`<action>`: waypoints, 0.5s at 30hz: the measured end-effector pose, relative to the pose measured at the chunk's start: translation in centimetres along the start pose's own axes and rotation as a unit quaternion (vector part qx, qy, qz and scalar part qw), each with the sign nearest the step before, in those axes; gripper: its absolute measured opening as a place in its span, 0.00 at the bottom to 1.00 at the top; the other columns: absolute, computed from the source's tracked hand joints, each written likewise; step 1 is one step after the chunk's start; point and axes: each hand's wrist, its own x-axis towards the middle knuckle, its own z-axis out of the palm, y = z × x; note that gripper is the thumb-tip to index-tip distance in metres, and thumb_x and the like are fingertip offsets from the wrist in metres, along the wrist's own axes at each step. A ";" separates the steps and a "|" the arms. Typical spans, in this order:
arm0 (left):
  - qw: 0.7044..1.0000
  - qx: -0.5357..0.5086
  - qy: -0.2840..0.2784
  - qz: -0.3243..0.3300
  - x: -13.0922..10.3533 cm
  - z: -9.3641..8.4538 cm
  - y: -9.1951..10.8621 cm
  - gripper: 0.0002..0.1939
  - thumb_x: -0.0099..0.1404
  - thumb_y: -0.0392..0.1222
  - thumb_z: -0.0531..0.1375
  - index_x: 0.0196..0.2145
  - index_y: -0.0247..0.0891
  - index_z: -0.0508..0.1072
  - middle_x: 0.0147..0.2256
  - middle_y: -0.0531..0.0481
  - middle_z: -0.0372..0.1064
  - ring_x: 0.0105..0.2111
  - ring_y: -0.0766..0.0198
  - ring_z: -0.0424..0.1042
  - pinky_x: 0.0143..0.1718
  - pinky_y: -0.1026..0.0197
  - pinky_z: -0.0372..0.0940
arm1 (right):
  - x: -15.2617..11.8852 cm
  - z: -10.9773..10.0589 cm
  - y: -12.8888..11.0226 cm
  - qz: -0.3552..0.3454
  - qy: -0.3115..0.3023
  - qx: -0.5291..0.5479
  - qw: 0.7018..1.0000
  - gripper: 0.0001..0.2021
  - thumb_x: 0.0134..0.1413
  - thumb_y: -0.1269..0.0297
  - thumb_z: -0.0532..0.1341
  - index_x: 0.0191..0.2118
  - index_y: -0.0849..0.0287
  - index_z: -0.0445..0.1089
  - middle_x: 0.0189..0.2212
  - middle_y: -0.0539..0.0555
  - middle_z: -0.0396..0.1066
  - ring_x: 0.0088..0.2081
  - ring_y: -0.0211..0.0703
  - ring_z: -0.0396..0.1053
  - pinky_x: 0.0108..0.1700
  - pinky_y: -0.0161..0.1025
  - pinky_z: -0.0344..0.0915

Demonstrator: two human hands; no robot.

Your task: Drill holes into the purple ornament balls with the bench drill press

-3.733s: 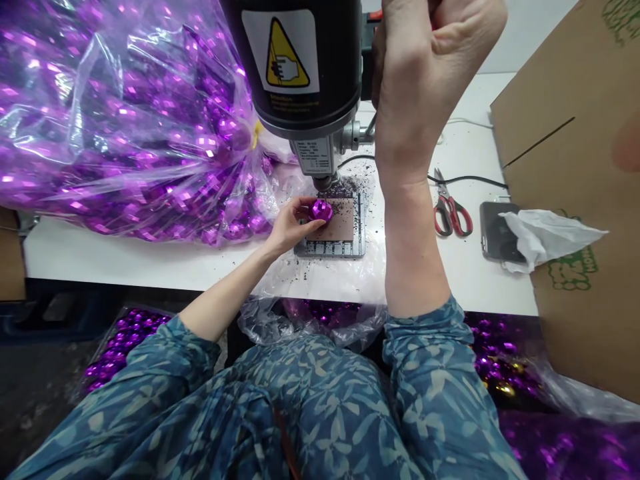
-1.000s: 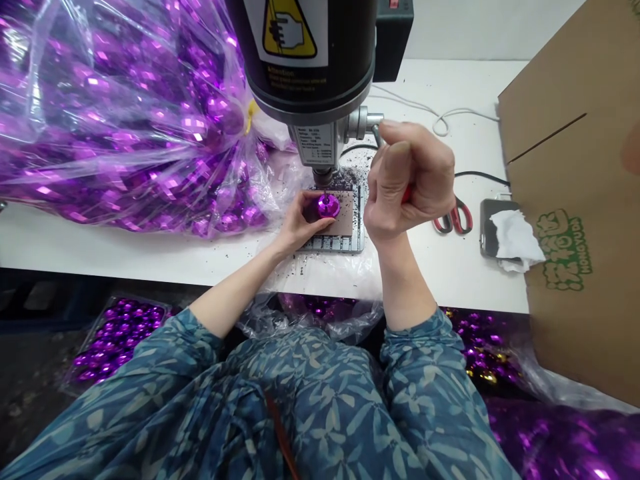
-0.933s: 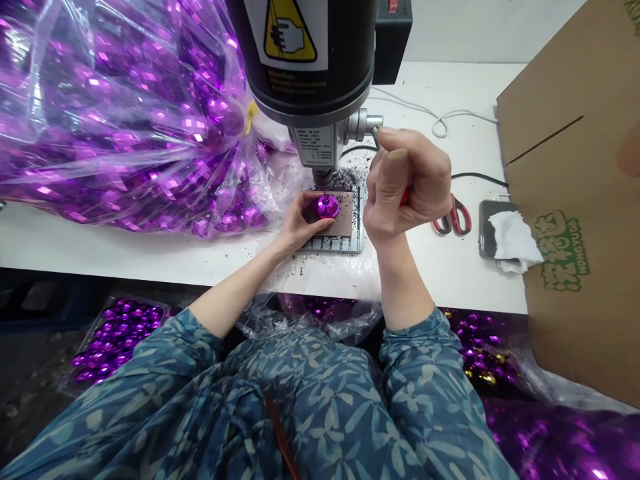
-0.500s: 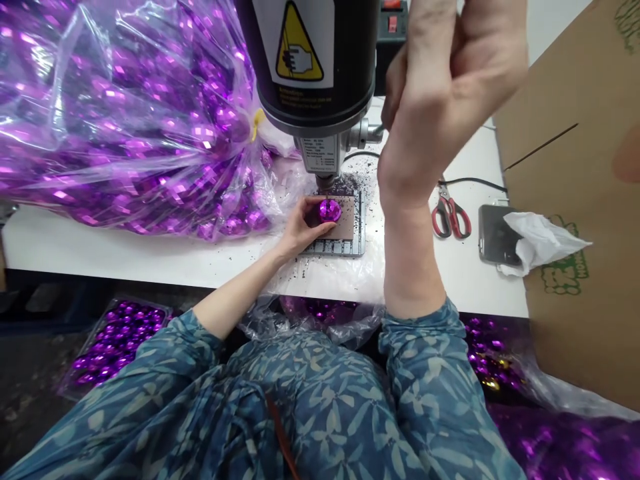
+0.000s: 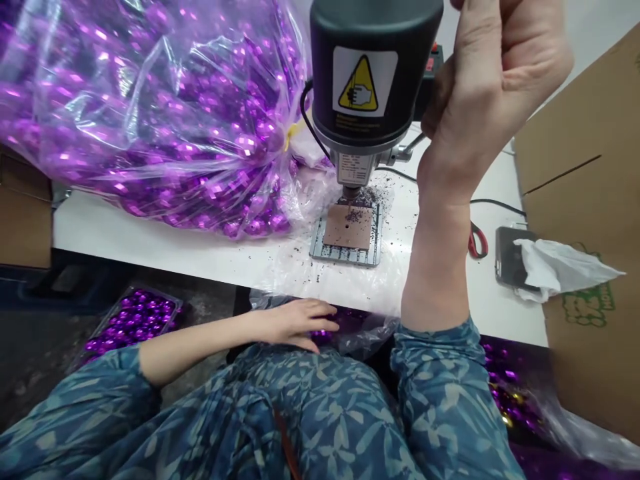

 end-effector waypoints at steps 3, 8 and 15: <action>0.984 -0.041 0.173 0.006 2.3 -3.8 -3.8 0.10 0.72 0.39 0.61 0.49 0.45 0.79 0.47 0.46 0.83 0.49 0.54 0.82 0.54 0.47 0.78 | -0.2 0.5 -0.2 -0.033 0.023 0.068 0.997 0.15 0.67 0.76 0.57 0.28 0.58 0.70 0.16 0.42 0.47 0.14 0.26 0.49 0.18 0.34 0.38; 0.904 0.108 0.321 -0.262 10.5 -13.5 -12.9 0.14 0.61 0.23 0.57 0.33 0.38 0.79 0.41 0.41 0.80 0.49 0.48 0.78 0.59 0.42 0.71 | -0.5 0.3 0.0 -0.046 0.023 0.078 0.996 0.12 0.64 0.72 0.64 0.28 0.56 0.74 0.15 0.42 0.52 0.14 0.24 0.51 0.16 0.32 0.39; 0.904 0.117 0.301 -0.282 18.8 -17.3 -18.9 0.23 0.64 0.26 0.64 0.56 0.36 0.80 0.57 0.36 0.78 0.65 0.40 0.70 0.69 0.43 0.63 | -0.7 -0.3 0.8 -0.098 0.015 0.065 0.993 0.20 0.47 0.42 0.70 0.32 0.55 0.79 0.15 0.43 0.48 0.14 0.25 0.48 0.17 0.35 0.37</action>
